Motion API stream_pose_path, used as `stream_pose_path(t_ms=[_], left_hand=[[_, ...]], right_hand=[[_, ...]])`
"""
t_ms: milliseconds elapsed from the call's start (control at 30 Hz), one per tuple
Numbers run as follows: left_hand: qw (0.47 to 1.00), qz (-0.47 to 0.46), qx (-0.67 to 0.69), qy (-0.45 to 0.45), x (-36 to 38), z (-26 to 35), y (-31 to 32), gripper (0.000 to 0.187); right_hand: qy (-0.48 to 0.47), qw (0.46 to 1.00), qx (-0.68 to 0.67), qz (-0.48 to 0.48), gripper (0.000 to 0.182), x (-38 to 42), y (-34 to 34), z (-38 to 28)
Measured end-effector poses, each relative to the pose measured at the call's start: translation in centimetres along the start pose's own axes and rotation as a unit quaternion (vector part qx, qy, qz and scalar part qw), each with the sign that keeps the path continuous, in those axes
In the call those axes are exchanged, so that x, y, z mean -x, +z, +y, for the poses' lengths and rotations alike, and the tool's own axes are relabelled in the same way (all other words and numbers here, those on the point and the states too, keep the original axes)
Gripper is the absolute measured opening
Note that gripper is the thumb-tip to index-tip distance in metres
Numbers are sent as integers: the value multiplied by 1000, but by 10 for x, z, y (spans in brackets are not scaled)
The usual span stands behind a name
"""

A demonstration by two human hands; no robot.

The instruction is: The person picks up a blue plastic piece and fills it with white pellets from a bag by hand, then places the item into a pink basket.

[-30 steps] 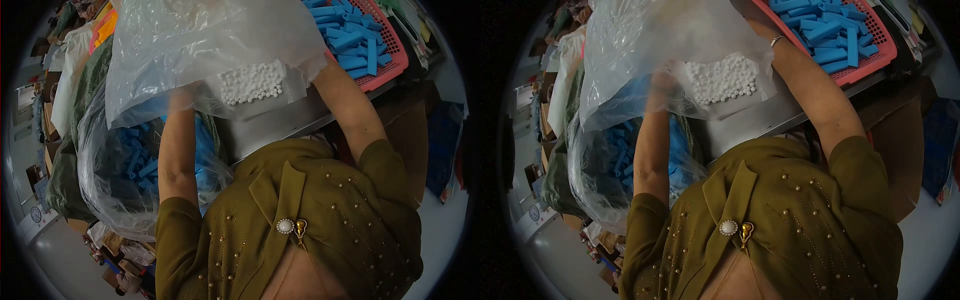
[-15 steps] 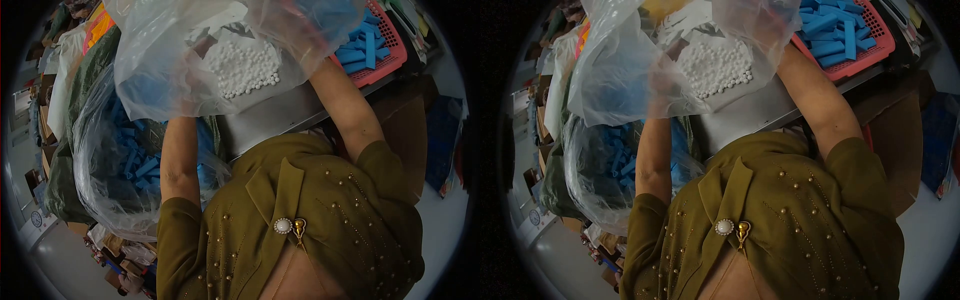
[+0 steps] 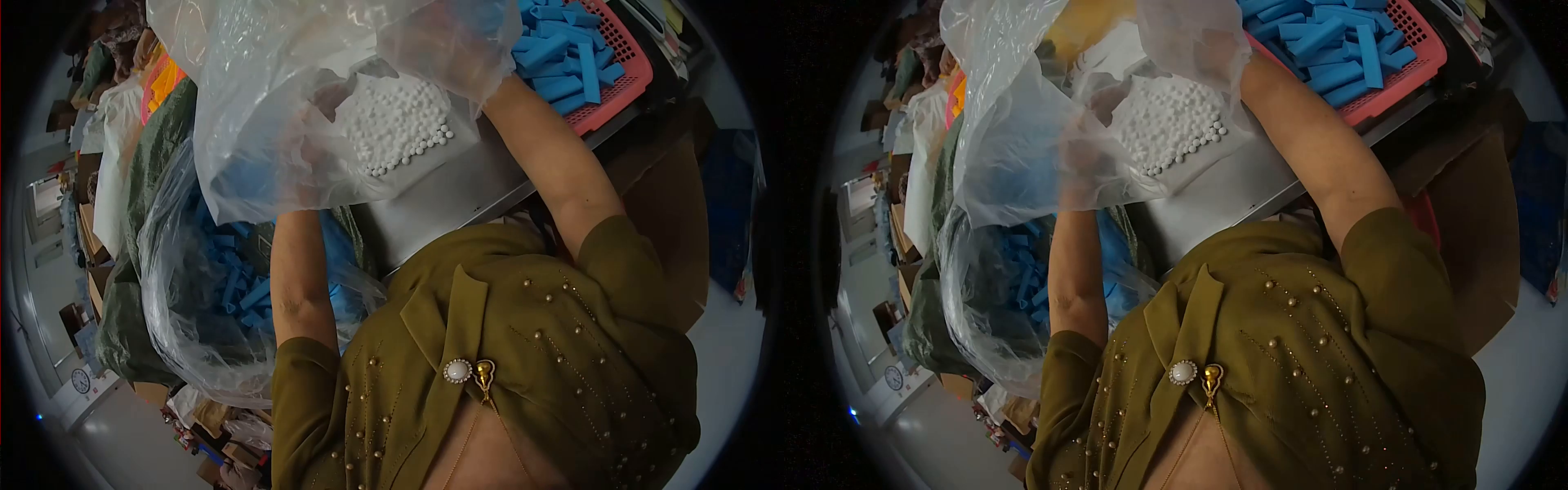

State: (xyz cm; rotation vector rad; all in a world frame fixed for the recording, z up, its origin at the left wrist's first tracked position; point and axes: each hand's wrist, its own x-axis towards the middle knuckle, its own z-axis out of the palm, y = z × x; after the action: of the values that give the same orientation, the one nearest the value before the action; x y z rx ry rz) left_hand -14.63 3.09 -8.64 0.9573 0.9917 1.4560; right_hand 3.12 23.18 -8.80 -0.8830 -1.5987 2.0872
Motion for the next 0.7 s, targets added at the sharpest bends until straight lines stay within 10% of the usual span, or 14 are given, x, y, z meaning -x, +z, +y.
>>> stream_pose_path(t_ms=[133,200,333,400,433,500,700], left_hand=[[980,-18,-200,0,-8,-14,-24,38],[743,65,-665,33,6,3,-3,33],[869,109,-415,-246,6,35,3,31],[558,43,-820,123,20,5,-17,37],[558,41,-820,123,18,6,-11,37],[956,0,-278,94,11,16,21,42],[986,118,-120,12,19,-10,-22,34]], right_hand=[[-22,999,-23,19,26,13,1,-10],[-27,999,-35,26,25,-7,18,-19],[-32,997,-59,40,24,5,1,-10],[-32,996,-67,44,24,2,-4,-1],[-45,996,-55,51,23,-2,-5,3],[-70,995,-28,64,21,1,-19,20],[-146,982,52,103,14,-60,-27,36]])
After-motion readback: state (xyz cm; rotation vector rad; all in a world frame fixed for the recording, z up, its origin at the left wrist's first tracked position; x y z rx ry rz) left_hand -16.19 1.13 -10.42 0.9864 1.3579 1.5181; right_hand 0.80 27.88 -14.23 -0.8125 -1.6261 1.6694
